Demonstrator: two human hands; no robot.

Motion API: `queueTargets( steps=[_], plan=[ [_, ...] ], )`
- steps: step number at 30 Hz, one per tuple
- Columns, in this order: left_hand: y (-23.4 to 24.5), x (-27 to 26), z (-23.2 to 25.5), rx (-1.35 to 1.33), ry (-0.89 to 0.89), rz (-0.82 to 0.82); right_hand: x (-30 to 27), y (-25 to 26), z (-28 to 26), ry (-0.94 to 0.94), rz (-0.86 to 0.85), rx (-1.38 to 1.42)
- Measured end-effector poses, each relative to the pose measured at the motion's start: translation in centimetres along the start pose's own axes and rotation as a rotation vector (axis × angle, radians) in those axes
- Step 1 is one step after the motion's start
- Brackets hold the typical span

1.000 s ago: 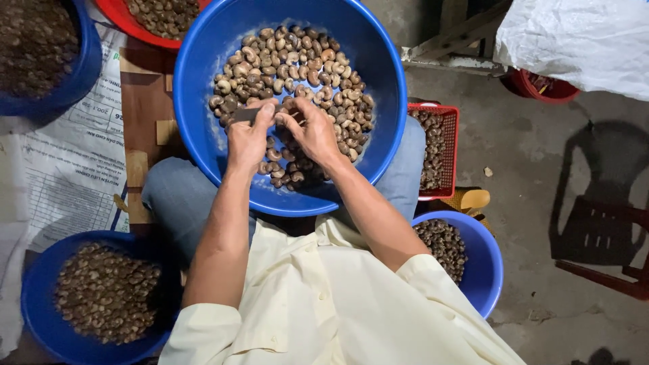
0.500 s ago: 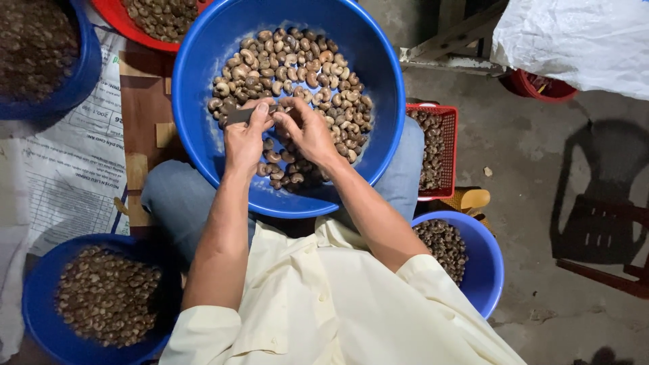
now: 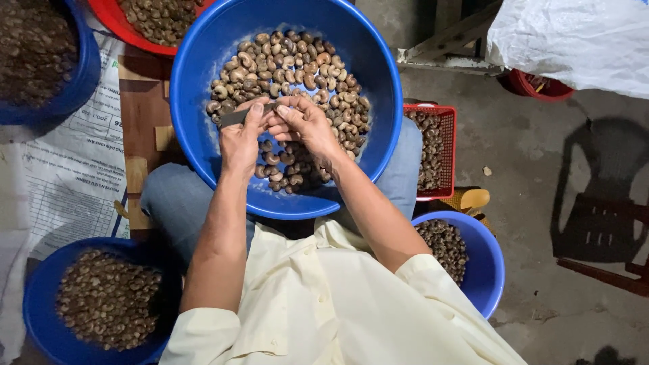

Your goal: The person sits on the floor and uses a small knife to peel the outer skin off cashew nuts. They pick each nut from a large blue basin, scrape the skin with the knife, and place the peeled nut into a smaller blue basin to the right.

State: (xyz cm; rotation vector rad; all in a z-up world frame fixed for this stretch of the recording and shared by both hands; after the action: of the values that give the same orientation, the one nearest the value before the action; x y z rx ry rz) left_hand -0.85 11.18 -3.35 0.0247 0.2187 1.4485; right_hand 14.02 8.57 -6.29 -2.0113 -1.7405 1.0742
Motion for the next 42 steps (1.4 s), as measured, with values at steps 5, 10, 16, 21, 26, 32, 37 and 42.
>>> queueTargets(
  steps=[5,10,16,21,26,32,37,42],
  plan=[
    [-0.6,0.2,-0.5,-0.062,-0.023,-0.053,0.1,0.3,0.0,-0.003,0.021,0.008],
    [-0.5,0.2,-0.2,-0.096,-0.027,-0.048,0.6,0.9,0.6,0.006,0.020,-0.022],
    [-0.3,0.3,-0.8,-0.058,-0.035,-0.045,0.5,1.0,0.5,0.009,0.020,-0.027],
    [-0.8,0.2,-0.8,-0.102,0.002,-0.062,0.2,0.6,-0.2,0.012,0.033,-0.033],
    [-0.7,0.4,-0.2,-0.136,-0.026,-0.064,0.7,1.0,0.2,0.034,-0.001,0.002],
    [-0.3,0.5,-0.7,-0.110,-0.051,-0.056,0.4,0.3,-0.3,0.059,-0.026,-0.023],
    [-0.7,0.5,0.0,-0.076,-0.073,-0.069,0.4,0.4,-0.3,0.059,-0.018,0.006],
    [-0.1,0.4,0.4,-0.041,-0.105,-0.027,0.6,0.4,0.0,0.063,-0.021,0.024]
  ],
)
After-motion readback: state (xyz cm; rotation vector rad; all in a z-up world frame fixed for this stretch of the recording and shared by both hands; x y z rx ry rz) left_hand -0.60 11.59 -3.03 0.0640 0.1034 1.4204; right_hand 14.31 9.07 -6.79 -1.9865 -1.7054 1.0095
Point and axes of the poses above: each hand's wrist, its own x-axis towards the middle knuckle, its own y-axis out of the back of the hand, z = x × y, the point moved 10 cm from there along x, towards the middle knuckle, and after that the axes turned 14 degrees about x, right-handed, at the moved point
